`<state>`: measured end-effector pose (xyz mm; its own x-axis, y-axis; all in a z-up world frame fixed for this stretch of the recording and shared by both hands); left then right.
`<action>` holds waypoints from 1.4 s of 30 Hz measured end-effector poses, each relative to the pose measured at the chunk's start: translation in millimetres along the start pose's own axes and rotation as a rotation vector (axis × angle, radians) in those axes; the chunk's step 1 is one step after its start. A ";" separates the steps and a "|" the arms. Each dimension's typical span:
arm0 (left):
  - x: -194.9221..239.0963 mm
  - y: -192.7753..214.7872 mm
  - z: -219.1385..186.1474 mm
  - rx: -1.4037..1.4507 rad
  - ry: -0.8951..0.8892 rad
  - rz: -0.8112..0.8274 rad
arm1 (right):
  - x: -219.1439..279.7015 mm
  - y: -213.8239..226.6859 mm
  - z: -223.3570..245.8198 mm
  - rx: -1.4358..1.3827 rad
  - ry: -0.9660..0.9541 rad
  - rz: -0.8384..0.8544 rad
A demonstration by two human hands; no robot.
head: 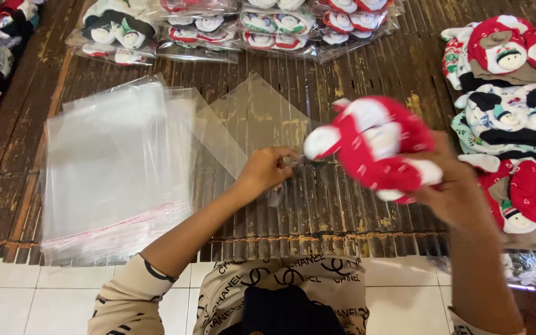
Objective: Packaging small fabric items into plastic bags using a plastic sheet as an insert
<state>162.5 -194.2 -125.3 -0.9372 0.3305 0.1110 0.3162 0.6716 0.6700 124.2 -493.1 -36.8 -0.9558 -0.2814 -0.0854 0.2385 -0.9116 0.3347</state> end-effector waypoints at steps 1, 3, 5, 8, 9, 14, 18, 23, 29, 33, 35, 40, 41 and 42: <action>-1.8 -5.1 8.5 -0.004 -0.004 0.000 | -3.2 -16.1 3.3 -0.001 0.003 -0.004; -2.7 -16.6 37.9 0.768 0.146 -0.124 | -6.3 -59.1 26.0 -0.058 0.203 0.131; -9.6 -13.0 42.6 0.626 0.082 -0.058 | -18.5 -83.2 5.3 0.028 0.202 0.183; -20.7 -21.3 60.1 0.654 -0.060 -0.073 | -27.5 -105.0 3.3 0.226 0.181 0.238; -23.8 -24.3 67.4 0.826 -0.139 -0.145 | -28.4 -108.1 5.0 0.334 0.153 0.238; 12.9 31.0 -6.3 0.017 -0.313 -0.274 | -33.1 -115.0 16.7 0.525 0.065 0.289; 42.8 60.5 -61.7 -0.192 -0.384 -0.405 | -39.0 -118.7 16.2 0.717 -0.017 0.297; 36.8 62.0 -40.1 -0.356 -0.399 -0.456 | -36.7 -125.7 29.7 0.730 -0.034 0.291; 35.1 58.3 -41.0 -0.394 -0.383 -0.408 | -36.8 -120.4 20.7 0.532 -0.029 0.179; 41.2 63.5 -58.4 -0.341 -0.416 -0.449 | -36.3 -124.3 15.1 0.453 0.046 0.098; 30.7 52.4 -52.6 -0.342 -0.470 -0.497 | -37.1 -128.5 6.7 0.452 0.069 0.085; 38.6 60.3 -69.9 -0.201 -0.646 -0.654 | -39.4 -133.9 6.4 0.410 0.078 0.043; 28.4 52.5 -58.3 -0.027 -0.583 -0.523 | -40.9 -132.6 8.0 0.388 0.098 -0.006; 19.4 42.5 -47.6 0.144 -0.518 -0.390 | -42.2 -131.2 9.7 0.366 0.118 -0.054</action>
<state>150.7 -190.8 -59.8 -0.8067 0.2971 -0.5108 0.0184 0.8766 0.4808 131.5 -358.7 -68.1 -0.9339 -0.2875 -0.2126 0.0904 -0.7652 0.6374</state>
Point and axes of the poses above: each hand's wrist, its own x-axis away from the middle knuckle, its own y-axis out of the back of the hand, z = x × y, the point moved 8 cm from there along -x, towards the middle knuckle, and after that the axes turned 7 degrees about -y, right-handed, at the moved point
